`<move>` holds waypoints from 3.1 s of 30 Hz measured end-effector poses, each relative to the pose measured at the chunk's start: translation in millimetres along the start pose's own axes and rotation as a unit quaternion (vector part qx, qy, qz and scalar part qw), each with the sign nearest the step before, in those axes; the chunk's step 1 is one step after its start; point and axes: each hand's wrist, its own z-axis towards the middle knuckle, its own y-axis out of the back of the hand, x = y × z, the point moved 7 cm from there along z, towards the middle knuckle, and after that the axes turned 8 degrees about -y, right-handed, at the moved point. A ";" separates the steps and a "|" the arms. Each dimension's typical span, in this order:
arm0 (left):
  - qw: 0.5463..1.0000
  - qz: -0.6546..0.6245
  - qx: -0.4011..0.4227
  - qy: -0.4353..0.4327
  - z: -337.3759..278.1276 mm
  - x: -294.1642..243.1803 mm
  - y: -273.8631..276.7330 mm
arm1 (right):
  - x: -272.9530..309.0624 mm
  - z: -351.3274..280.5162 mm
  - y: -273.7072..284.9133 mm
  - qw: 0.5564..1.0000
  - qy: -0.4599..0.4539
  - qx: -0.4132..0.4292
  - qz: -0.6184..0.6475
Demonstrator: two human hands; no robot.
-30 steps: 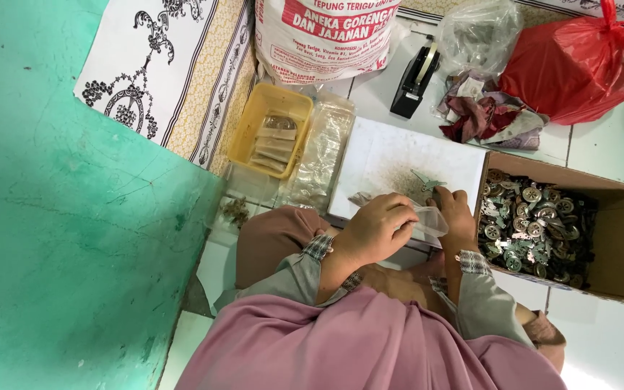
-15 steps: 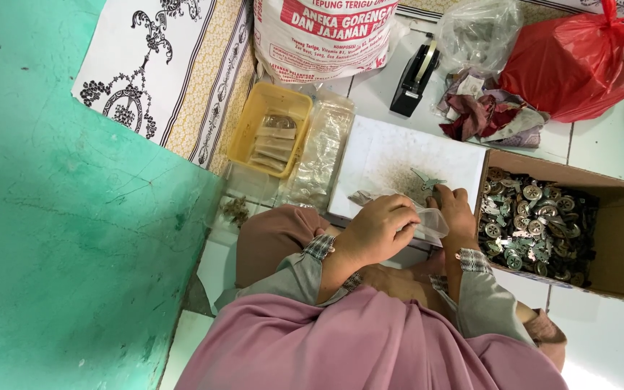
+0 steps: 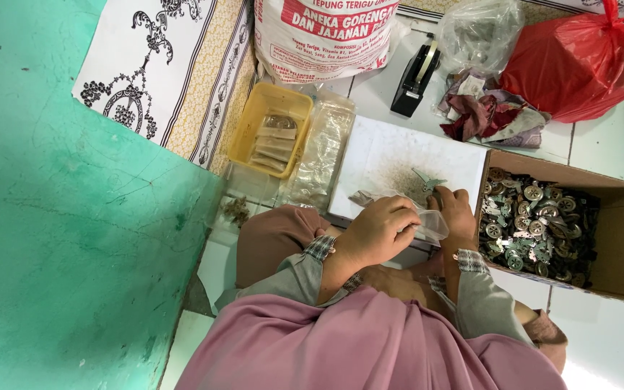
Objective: Sorting small metal components from a bulk container into individual plastic bags and inspecting them on a work surface.
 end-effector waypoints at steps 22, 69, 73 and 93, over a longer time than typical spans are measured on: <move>1.000 0.001 0.006 0.020 -3.2 8.0 -2.9 | -25.6 59.3 -48.0 0.996 0.049 -0.079 0.002; 1.000 0.001 0.006 0.001 7.4 -1.7 18.6 | -26.2 63.7 -39.9 0.981 -0.004 -0.013 0.193; 1.000 0.001 0.004 -0.001 2.1 -0.3 15.3 | -35.9 50.7 -41.5 0.968 0.005 -0.020 0.252; 0.994 -0.064 0.052 0.073 -10.8 -1.8 5.4 | 51.0 -162.4 156.9 0.888 0.418 -0.106 0.159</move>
